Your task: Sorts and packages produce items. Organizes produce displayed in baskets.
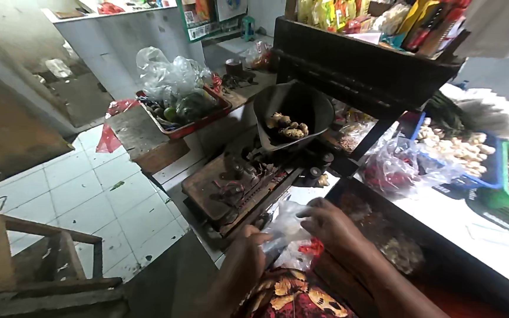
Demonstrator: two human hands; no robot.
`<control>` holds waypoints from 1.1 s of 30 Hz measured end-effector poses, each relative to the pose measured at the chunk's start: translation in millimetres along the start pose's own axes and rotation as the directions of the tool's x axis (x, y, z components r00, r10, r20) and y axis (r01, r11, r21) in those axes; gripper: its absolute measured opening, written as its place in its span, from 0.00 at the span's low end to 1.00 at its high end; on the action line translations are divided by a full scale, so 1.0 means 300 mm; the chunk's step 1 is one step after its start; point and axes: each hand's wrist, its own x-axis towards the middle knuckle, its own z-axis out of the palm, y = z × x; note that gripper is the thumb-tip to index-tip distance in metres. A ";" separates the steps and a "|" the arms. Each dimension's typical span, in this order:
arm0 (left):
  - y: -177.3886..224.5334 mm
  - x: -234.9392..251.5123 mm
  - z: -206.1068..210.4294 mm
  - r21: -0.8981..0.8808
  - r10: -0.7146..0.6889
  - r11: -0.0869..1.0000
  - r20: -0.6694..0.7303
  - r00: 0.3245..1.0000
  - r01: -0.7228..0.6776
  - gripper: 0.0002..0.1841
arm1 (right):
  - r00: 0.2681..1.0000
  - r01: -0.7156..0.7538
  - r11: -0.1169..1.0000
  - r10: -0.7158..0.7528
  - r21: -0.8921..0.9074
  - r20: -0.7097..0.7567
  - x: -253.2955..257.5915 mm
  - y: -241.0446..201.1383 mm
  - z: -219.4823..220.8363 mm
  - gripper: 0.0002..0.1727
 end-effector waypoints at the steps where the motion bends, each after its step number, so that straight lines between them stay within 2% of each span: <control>1: -0.010 0.004 0.002 0.071 -0.051 0.996 -0.022 0.998 0.052 0.20 | 0.983 0.103 0.995 -0.101 0.006 -0.152 0.029 -0.015 -0.039 0.13; 3: -0.008 0.000 -0.005 0.140 -0.069 0.988 -0.026 0.997 0.072 0.20 | 0.863 0.265 0.960 -0.280 -0.094 -0.420 0.116 -0.061 -0.132 0.11; 4: -0.002 -0.004 -0.004 0.162 -0.050 0.985 -0.034 0.998 0.055 0.20 | 0.818 0.296 0.941 -0.338 -0.162 -0.466 0.170 -0.089 -0.187 0.14; 5: 0.005 -0.008 -0.001 0.178 -0.033 0.983 -0.046 0.998 0.041 0.19 | 0.803 0.295 0.927 -0.373 -0.234 -0.465 0.234 -0.116 -0.238 0.19; 7: 0.014 -0.013 0.003 0.189 -0.024 0.981 -0.050 0.998 0.033 0.20 | 0.865 0.216 0.918 -0.338 -0.331 -0.371 0.372 -0.160 -0.313 0.34; 9: 0.014 -0.018 0.000 0.191 -0.028 0.981 -0.046 0.999 0.036 0.20 | 0.957 0.111 0.922 -0.199 -0.371 -0.209 0.505 -0.176 -0.356 0.44; 10: 0.008 -0.021 -0.004 0.191 -0.029 0.981 -0.047 0.998 0.037 0.20 | 0.986 0.069 0.925 -0.119 -0.374 -0.114 0.561 -0.177 -0.372 0.46; 12: -0.004 -0.031 -0.018 0.155 -0.025 0.987 -0.064 0.998 0.035 0.20 | 0.998 0.039 0.925 -0.015 -0.377 0.067 0.644 -0.185 -0.396 0.40; 14: -0.020 -0.040 -0.028 0.095 -0.007 0.995 -0.098 0.995 0.016 0.20 | 0.985 0.064 0.917 0.005 -0.393 0.170 0.671 -0.207 -0.409 0.30; 18: -0.048 -0.035 -0.011 0.046 0.082 0.996 -0.228 0.970 -0.073 0.19 | 0.995 0.027 0.914 0.015 -0.405 0.101 0.676 -0.198 -0.416 0.21; 24: -0.064 -0.010 0.004 0.047 0.114 0.993 -0.264 0.958 -0.105 0.20 | 0.992 -0.034 0.969 0.003 -0.246 -0.123 0.671 -0.120 -0.446 0.18; 27: -0.060 0.000 0.010 0.053 0.097 0.995 -0.259 0.961 -0.086 0.21 | 0.974 0.019 0.990 -0.050 -0.140 -0.220 0.657 -0.103 -0.464 0.16; 30: -0.051 0.013 0.016 0.098 0.075 0.994 -0.237 0.968 -0.053 0.21 | 0.940 0.130 0.985 -0.087 0.112 -0.329 0.627 -0.084 -0.491 0.15; 33: -0.035 0.033 0.011 0.125 0.062 0.991 -0.200 0.978 -0.037 0.22 | 0.918 0.271 0.864 -0.099 0.425 -0.385 0.518 -0.092 -0.528 0.18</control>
